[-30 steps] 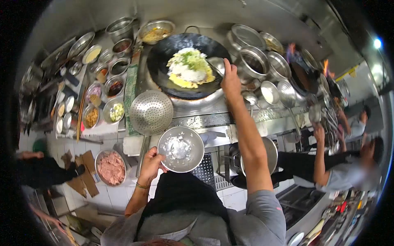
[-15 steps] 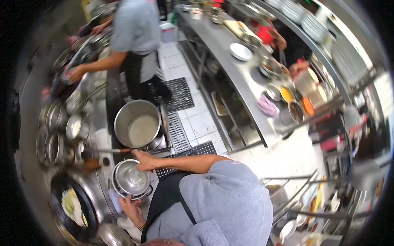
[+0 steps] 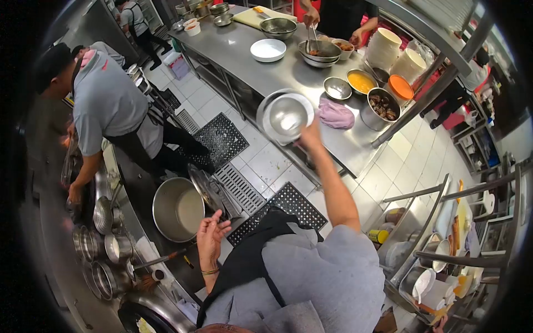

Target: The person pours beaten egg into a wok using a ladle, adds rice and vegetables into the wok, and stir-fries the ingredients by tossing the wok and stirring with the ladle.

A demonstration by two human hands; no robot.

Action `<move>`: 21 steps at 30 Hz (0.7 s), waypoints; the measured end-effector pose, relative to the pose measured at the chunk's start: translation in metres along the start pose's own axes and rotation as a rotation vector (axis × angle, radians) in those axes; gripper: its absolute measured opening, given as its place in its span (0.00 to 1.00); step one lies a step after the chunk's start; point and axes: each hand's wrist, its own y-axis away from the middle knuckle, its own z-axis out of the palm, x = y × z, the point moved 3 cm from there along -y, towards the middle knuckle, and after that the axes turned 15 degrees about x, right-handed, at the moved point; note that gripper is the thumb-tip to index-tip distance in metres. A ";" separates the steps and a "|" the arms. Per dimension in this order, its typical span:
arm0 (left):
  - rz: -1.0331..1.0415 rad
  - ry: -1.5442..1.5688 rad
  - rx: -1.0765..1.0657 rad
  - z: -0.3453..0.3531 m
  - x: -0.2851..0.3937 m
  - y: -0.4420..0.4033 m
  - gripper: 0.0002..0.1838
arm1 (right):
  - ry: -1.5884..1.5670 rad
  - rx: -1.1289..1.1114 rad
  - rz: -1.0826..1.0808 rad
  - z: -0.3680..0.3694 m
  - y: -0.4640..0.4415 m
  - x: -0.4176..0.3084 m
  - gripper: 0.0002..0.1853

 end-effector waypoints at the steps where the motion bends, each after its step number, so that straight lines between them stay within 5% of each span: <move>1: -0.037 -0.013 -0.001 -0.001 -0.007 -0.004 0.04 | -0.024 -0.018 -0.142 -0.020 -0.043 -0.007 0.27; 4: -0.097 -0.056 0.074 -0.018 -0.029 -0.013 0.04 | 0.007 0.438 -0.136 -0.071 -0.195 0.029 0.24; 6: -0.118 -0.114 0.162 -0.040 -0.041 -0.020 0.04 | -0.175 0.470 0.069 -0.076 -0.190 -0.013 0.24; 10: -0.148 -0.086 0.365 -0.080 -0.063 -0.024 0.07 | -0.232 0.453 0.218 -0.068 -0.192 0.009 0.44; 11: -0.147 -0.001 0.402 -0.082 -0.064 -0.021 0.06 | -0.160 0.472 0.168 -0.059 -0.174 0.016 0.51; 13: -0.140 0.003 0.474 -0.090 -0.066 -0.020 0.06 | 0.365 0.569 -0.587 -0.046 -0.187 0.090 0.45; 15: -0.146 0.009 0.565 -0.102 -0.073 -0.006 0.06 | 0.781 0.506 -0.508 -0.031 -0.098 0.015 0.40; 18: -0.143 0.008 0.641 -0.119 -0.084 0.012 0.05 | 1.257 0.628 -0.620 -0.048 -0.094 0.028 0.37; 21: -0.144 -0.011 0.688 -0.127 -0.107 0.029 0.05 | 1.266 0.486 -0.673 -0.038 -0.118 0.073 0.34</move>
